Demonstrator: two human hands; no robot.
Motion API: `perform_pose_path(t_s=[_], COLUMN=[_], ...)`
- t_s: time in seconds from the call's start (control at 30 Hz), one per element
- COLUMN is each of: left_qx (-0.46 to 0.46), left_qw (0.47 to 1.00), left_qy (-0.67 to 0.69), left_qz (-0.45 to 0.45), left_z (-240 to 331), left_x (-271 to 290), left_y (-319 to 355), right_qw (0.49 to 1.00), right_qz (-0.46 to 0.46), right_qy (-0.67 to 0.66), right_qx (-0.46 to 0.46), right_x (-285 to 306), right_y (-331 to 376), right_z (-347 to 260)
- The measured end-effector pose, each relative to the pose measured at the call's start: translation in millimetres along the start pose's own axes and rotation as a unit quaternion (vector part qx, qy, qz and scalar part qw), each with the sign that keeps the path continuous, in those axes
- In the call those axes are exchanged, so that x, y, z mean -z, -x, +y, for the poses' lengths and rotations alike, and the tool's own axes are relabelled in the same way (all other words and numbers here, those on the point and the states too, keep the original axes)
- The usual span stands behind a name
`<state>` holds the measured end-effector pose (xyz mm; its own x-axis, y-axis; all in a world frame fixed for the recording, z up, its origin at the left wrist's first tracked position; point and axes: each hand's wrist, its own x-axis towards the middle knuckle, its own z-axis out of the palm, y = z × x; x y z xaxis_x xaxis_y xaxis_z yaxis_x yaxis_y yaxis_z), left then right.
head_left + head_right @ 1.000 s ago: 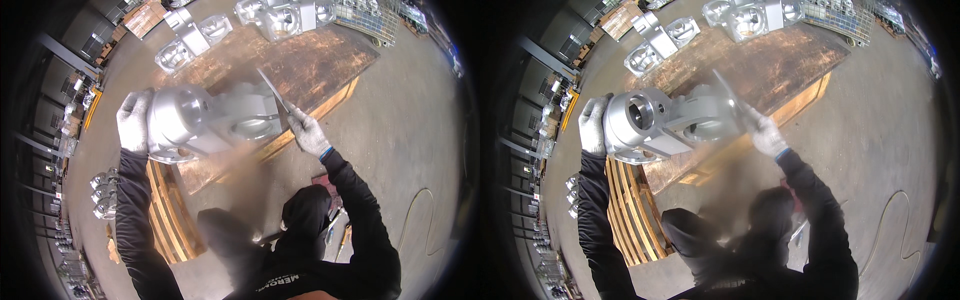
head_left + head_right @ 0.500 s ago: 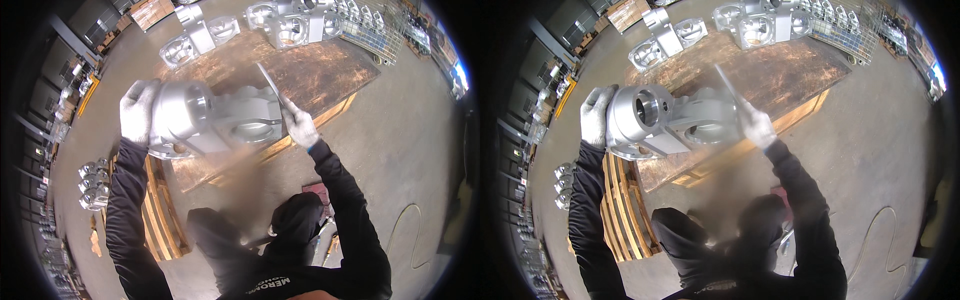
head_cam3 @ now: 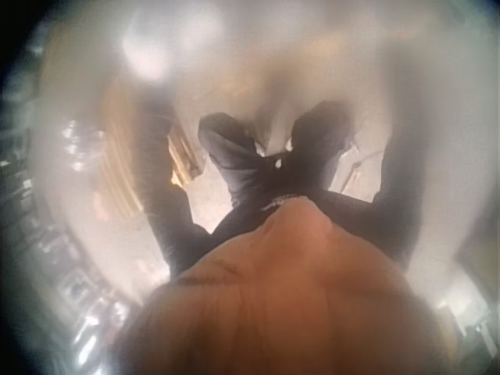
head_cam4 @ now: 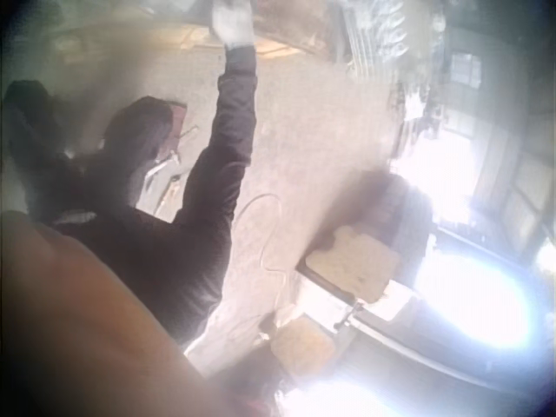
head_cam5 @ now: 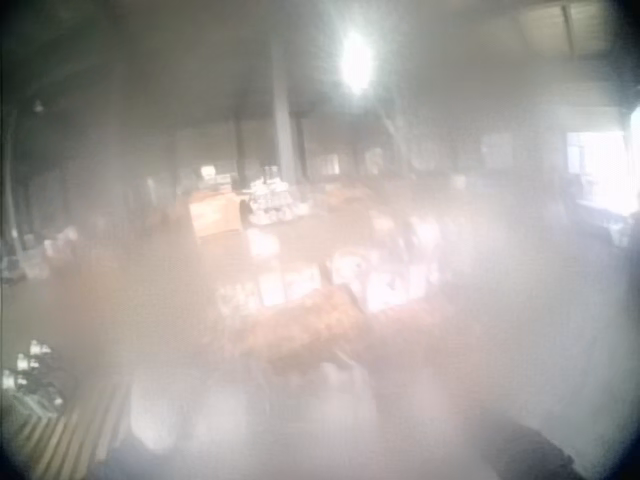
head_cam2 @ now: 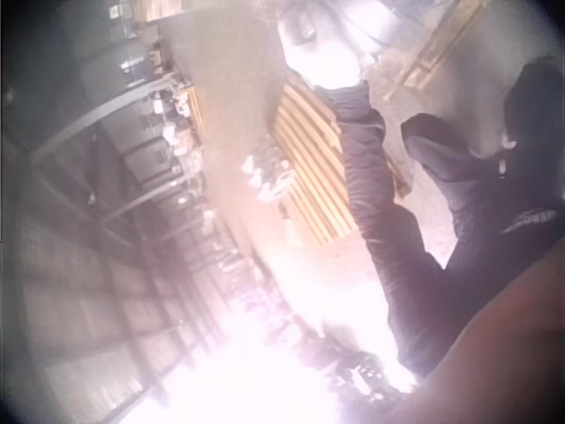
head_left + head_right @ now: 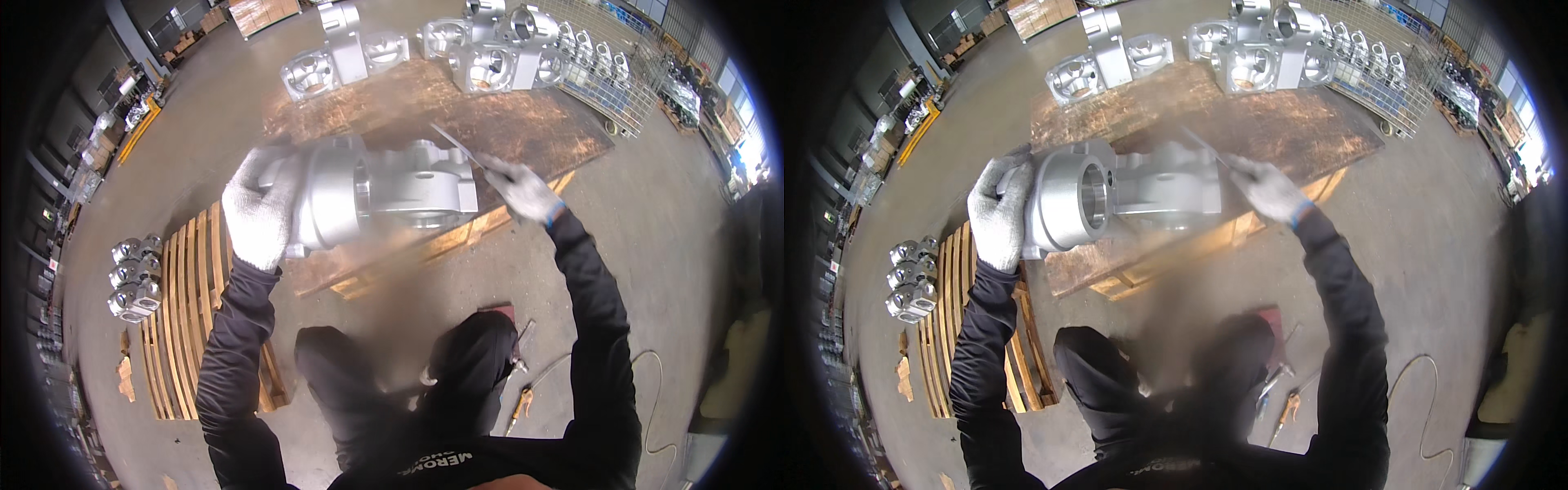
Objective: The person deburrs and smooths metal castings using a metal file and a sanding block. They rotate the parts to work different edges and surfaces, then place the finished pieces onto a wooden pallet.
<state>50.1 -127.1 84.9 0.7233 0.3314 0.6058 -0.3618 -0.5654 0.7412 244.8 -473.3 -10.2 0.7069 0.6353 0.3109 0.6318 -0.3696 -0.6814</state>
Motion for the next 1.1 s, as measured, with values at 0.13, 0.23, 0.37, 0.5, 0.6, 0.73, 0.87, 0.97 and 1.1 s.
perform_pose_path(t_s=[0.13,0.23,0.37,0.5,0.6,0.73,0.87,0.97,1.1], left_qx=[0.007,-0.055,-0.051,-0.061,-0.151,-0.136,-0.109,-0.088,-0.080], left_qw=[1.000,0.995,0.997,0.996,0.984,0.987,0.989,0.992,0.995], left_qy=[-0.018,-0.087,-0.047,-0.054,-0.095,-0.086,-0.098,-0.083,-0.062], left_qz=[0.015,0.012,0.035,0.034,0.014,0.013,-0.020,-0.032,-0.017], left_z=[14.1,22.0,23.8,19.9,16.5,10.2,11.3,17.6,21.5], left_x=[5.2,10.2,10.6,13.9,18.0,18.9,19.8,17.3,16.4], left_y=[32.2,60.4,102.8,135.2,154.0,177.3,192.9,198.1,191.6], right_qw=[0.960,0.932,0.955,0.912,0.918,0.934,0.938,0.942,0.989], right_qz=[-0.144,-0.187,-0.174,-0.187,-0.250,-0.209,-0.148,-0.073,0.036], right_qy=[0.112,0.122,0.151,0.218,0.203,0.165,0.185,0.002,0.096], right_qx=[-0.214,-0.286,-0.188,-0.294,-0.231,-0.236,-0.252,-0.329,-0.109], right_x=[36.0,41.2,32.9,33.9,31.5,11.6,-8.6,-22.3,-38.5], right_y=[-5.1,-7.8,-9.6,-2.8,2.7,12.8,32.0,39.7,37.9], right_z=[-51.1,-76.1,-101.5,-120.7,-128.5,-133.9,-139.4,-136.1,-132.1])
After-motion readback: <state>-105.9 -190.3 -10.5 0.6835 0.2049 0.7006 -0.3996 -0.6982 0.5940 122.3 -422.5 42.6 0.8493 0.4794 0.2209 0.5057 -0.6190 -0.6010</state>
